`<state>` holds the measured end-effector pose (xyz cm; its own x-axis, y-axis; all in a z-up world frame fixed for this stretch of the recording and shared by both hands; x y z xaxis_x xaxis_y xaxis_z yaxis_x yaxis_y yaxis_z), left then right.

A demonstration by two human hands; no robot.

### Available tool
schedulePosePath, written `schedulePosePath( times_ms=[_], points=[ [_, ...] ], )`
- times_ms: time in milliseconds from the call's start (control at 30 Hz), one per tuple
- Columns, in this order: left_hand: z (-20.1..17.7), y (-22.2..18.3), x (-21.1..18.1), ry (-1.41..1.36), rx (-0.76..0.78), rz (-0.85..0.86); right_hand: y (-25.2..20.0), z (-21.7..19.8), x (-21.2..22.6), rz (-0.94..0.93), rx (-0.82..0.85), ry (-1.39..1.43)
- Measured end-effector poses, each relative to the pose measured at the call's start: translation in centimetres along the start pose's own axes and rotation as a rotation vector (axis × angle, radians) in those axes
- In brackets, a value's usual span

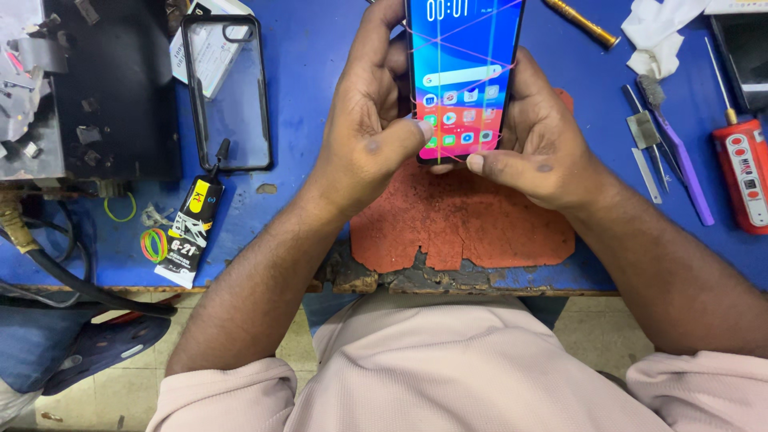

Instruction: The person secures a smartphone screen using rubber bands and then disassembles the device. They use a metal prying tool to separate the back cover from the frame and a screwdriver to remove internal screws, exposing the phone's internal components.

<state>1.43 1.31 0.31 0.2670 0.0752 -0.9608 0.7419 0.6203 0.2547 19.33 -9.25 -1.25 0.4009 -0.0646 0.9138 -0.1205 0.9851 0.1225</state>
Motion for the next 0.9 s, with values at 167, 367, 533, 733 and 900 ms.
schedulePosePath(
  times_ms=[167, 367, 533, 733, 900],
  points=[
    [0.0, -0.1, 0.7, -0.039, -0.012, -0.028, 0.3, 0.3, 0.5, 0.021, -0.052, 0.012],
    [-0.2, -0.1, 2.0, -0.002, 0.067, -0.033, 0.8, -1.2, 1.0, -0.142, -0.163, -0.41],
    [0.6, 0.2, 2.2, 0.197, 0.065, -0.087, -0.6, -4.8, 4.1, -0.084, -0.309, -1.142],
    [0.5, 0.0, 0.9, 0.431, -0.003, 0.002, -3.5, -16.2, 8.0, 0.006, -0.62, -1.845],
    [0.4, -0.2, 0.5, 0.508, -0.027, 0.055, -5.5, -23.5, 7.8, 0.109, -0.683, -1.879]
  ],
)
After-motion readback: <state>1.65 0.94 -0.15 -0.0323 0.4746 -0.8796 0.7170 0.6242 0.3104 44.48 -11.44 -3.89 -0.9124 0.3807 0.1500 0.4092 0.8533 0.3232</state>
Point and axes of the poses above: each hand's wrist, its own y-axis towards the middle knuckle, its own z-axis out of the palm, x = y × z, the point moved 2 cm from there along y, towards the middle knuckle, and after that the axes turned 13 degrees about y, right-handed, at the moved point
